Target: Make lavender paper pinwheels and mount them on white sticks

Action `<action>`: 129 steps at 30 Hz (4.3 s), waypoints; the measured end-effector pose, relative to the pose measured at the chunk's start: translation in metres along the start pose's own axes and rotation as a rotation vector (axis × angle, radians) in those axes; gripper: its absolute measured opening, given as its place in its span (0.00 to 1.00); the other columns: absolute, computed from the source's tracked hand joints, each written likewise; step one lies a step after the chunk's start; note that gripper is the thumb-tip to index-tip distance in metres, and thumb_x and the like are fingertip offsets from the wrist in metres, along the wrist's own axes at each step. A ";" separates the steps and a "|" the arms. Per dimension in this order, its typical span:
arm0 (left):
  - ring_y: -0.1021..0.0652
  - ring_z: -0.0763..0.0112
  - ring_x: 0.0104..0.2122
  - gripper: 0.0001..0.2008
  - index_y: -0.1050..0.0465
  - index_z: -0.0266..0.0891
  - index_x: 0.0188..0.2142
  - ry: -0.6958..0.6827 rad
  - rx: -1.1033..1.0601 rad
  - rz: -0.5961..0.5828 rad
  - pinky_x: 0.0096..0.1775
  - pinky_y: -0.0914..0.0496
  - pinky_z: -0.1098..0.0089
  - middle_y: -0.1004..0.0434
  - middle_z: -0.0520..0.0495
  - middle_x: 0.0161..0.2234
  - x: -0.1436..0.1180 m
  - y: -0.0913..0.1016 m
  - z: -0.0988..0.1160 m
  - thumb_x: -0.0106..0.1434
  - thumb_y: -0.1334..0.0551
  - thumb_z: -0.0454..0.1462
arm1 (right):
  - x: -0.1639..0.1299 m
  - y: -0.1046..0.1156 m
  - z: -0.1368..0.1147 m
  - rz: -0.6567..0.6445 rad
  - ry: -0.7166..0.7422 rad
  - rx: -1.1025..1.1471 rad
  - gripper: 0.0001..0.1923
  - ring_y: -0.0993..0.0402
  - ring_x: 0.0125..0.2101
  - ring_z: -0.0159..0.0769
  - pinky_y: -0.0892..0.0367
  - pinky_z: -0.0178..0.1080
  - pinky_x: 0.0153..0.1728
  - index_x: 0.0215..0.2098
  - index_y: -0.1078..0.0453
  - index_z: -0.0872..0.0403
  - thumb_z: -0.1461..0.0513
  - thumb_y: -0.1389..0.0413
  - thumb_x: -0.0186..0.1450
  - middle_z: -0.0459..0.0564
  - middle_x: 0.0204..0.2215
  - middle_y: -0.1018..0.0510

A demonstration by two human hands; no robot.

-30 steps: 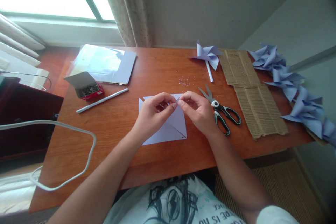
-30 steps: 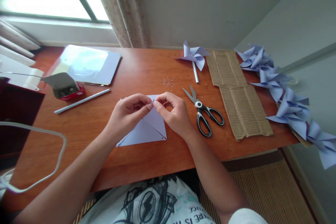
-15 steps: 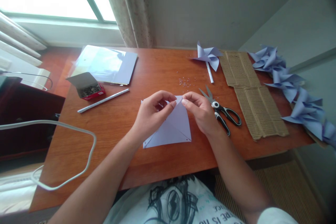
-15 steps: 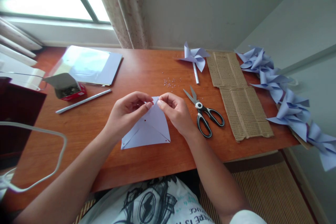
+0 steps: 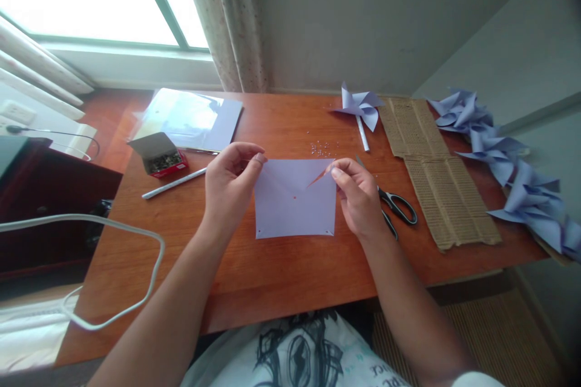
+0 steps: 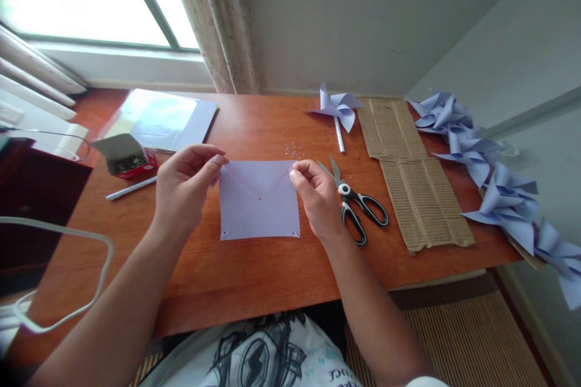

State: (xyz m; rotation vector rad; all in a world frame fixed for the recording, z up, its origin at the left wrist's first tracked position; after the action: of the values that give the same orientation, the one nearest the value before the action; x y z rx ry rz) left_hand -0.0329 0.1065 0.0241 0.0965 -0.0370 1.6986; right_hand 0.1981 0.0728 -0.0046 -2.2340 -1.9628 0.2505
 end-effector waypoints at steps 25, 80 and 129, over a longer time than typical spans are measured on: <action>0.33 0.79 0.20 0.16 0.20 0.35 0.45 0.339 -0.196 -0.209 0.22 0.43 0.76 0.23 0.49 0.25 -0.009 -0.024 -0.031 0.58 0.31 0.39 | -0.001 0.001 -0.012 0.053 0.023 0.118 0.07 0.35 0.28 0.33 0.37 0.35 0.27 0.30 0.31 0.50 0.56 0.40 0.61 0.44 0.29 0.31; 0.29 0.75 0.22 0.07 0.24 0.40 0.33 0.135 -0.051 0.012 0.24 0.38 0.75 0.26 0.52 0.24 -0.001 0.002 -0.018 0.60 0.32 0.41 | 0.000 -0.009 -0.002 -0.275 -0.083 -0.362 0.13 0.27 0.30 0.35 0.32 0.38 0.34 0.30 0.22 0.52 0.51 0.36 0.65 0.46 0.27 0.21; 0.27 0.71 0.30 0.08 0.23 0.36 0.35 0.032 0.095 -0.446 0.30 0.34 0.72 0.23 0.47 0.30 -0.036 -0.064 -0.017 0.64 0.35 0.40 | -0.018 -0.033 -0.045 -0.189 0.563 -0.672 0.07 0.25 0.32 0.33 0.28 0.37 0.32 0.42 0.24 0.49 0.66 0.39 0.67 0.45 0.33 0.20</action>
State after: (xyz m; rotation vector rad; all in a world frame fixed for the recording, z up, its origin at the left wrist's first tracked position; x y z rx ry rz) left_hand 0.0345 0.0807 0.0022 0.1372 0.0845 1.2552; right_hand 0.1746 0.0589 0.0468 -2.0573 -2.0701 -1.0830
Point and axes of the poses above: each hand's wrist, its own x-axis towards the middle knuckle, its own y-axis out of the back of the hand, z = x × y, the point moved 9 cm from there along x, towards the middle knuckle
